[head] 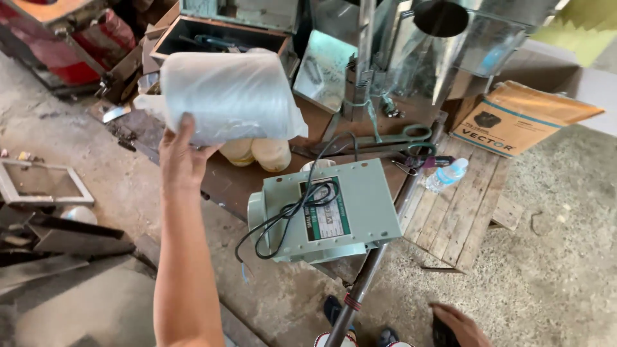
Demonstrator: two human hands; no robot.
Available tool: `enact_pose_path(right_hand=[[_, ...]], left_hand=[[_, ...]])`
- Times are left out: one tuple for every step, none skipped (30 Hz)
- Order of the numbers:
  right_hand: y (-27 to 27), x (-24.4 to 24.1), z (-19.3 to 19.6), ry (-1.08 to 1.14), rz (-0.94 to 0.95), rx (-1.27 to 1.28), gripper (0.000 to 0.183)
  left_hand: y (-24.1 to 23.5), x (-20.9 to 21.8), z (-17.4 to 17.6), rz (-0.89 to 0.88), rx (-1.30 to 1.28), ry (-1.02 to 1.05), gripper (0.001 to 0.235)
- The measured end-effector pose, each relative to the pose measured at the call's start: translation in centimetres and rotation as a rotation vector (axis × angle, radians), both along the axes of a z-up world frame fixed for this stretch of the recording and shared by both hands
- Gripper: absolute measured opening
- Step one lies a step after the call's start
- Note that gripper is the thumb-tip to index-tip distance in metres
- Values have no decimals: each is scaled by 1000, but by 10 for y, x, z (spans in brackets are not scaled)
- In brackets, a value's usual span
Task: Assembling a small industrial blower by attaching a metal funnel and a flexible duct.
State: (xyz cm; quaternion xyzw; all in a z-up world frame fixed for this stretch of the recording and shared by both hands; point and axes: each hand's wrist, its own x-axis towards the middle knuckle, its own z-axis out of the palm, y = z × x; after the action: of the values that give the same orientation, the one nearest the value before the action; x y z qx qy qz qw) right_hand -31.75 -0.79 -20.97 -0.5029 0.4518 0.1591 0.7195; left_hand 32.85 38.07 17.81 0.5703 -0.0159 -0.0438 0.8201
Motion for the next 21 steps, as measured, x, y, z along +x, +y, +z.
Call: enact_pose_path(right_hand=[[-5,43,54,-9,-19,14,48],[0,73,121,-19,-38,28,48],[4,90,149,-33,-48,25,48],[7,105,179,-12,-64,38,48],[11,119,208,8,-81,54,49],[12,122,220,-6,-92,54,49],[13,124,232,7,-104,6,48],[13,125,244,20,-117,-41,48],[12,117,249,14,-135,-41,48],[9,109,252,-72,-143,-27,48],[9,99,256,-154,-154,-13,49],[4,89,251,-155,-174,-11,49],[1,79,246,-193,-184,29,46],[-3,71,240,-233,-195,68,43],[-6,63,243,-217,-214,71,43],[-11,57,245,-244,-204,-7,39],[-12,44,248,-256,-202,-83,36],[-16,33,249,-224,-231,-78,36],[-23,32,247,-276,-224,-131,33],[-30,33,246,-327,-217,-185,31],[-35,29,241,-311,-234,-181,31]], left_hand=[[0,-9,4,-94,-121,-29,62],[0,-19,9,-189,-241,-55,67],[-6,-28,12,-201,-244,-68,67],[-13,-39,14,-297,-315,-81,70],[-20,-50,18,-394,-382,-93,74],[-28,-59,19,-408,-380,-105,74],[-36,-69,18,-450,-433,-93,75],[-46,-79,18,-493,-486,-79,77],[-57,-94,23,-512,-486,-81,77],[-69,-109,28,-563,-529,-84,76],[-80,-125,32,-614,-570,-81,76],[-91,-141,36,-634,-569,-76,76],[-101,-156,40,-627,-520,-106,73],[-111,-169,42,-619,-473,-136,70],[-122,-188,43,-633,-473,-115,70],[-133,-204,43,-584,-283,-255,63],[-146,-223,41,-543,-93,-378,57],[-170,-253,49,-571,-96,-345,57],[-192,-278,61,-579,168,-407,55],[-213,-302,75,-581,431,-470,54],[-227,-314,61,-603,432,-458,54]])
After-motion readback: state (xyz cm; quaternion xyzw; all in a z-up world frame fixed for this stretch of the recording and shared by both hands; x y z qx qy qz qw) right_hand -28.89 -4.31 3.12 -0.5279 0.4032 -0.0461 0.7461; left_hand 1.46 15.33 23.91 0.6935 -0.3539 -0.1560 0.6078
